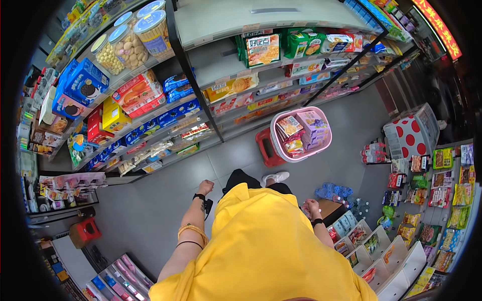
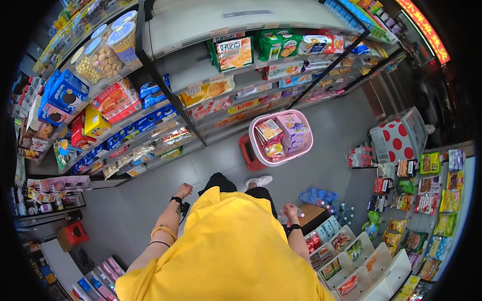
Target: The person shops for snacks, placing a bag of chips, a box of cakes, and a box of grape cookies into a basket. They then add several small packages of crackers and a box of strawberry-filled cookies to the basket.
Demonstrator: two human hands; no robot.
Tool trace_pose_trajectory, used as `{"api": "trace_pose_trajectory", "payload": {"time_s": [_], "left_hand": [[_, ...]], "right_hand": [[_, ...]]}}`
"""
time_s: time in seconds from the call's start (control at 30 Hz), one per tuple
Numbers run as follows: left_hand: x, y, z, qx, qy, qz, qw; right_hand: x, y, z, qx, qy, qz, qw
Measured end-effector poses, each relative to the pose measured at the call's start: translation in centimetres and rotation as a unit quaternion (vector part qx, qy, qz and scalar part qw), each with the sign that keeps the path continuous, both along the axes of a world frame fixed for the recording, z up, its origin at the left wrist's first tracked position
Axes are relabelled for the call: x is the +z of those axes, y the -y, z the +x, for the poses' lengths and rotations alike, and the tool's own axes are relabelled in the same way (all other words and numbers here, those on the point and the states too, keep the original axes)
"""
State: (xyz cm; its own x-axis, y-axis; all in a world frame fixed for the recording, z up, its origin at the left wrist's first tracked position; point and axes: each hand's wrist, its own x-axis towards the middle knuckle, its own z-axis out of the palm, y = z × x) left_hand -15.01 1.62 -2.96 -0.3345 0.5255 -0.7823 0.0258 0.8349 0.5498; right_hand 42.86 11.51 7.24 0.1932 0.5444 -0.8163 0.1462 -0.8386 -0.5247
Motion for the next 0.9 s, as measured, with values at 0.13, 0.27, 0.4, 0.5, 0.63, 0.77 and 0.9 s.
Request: {"api": "trace_pose_trajectory", "payload": {"time_s": [0.13,0.27,0.4,0.5,0.63,0.77,0.9], "left_hand": [[2.9,-0.7,1.1,0.012,-0.009,-0.017,1.0],[4.7,-0.8,2.0,0.03,-0.011,-0.026,0.999],[5.3,-0.7,2.7,0.037,-0.005,-0.026,0.999],[6.3,-1.9,3.1,0.043,-0.02,-0.02,0.999],[7.4,-3.5,3.8,0.041,-0.04,-0.019,0.998],[7.5,-4.6,4.1,0.041,-0.046,-0.004,0.998],[6.8,-5.0,4.0,0.018,-0.031,0.006,0.999]], "right_hand": [[-0.8,0.1,0.1,-0.019,0.011,-0.008,1.0],[-2.5,-0.7,0.7,-0.009,-0.015,-0.023,1.0],[-3.6,-3.1,0.9,0.031,0.005,-0.036,0.999],[-2.6,-6.1,-0.3,0.005,-0.018,-0.021,1.0],[-2.5,-8.8,0.0,0.058,-0.031,-0.003,0.998],[-2.1,-10.1,-0.3,0.06,-0.032,0.007,0.998],[-3.0,-9.6,-0.2,0.054,-0.024,0.006,0.998]]}}
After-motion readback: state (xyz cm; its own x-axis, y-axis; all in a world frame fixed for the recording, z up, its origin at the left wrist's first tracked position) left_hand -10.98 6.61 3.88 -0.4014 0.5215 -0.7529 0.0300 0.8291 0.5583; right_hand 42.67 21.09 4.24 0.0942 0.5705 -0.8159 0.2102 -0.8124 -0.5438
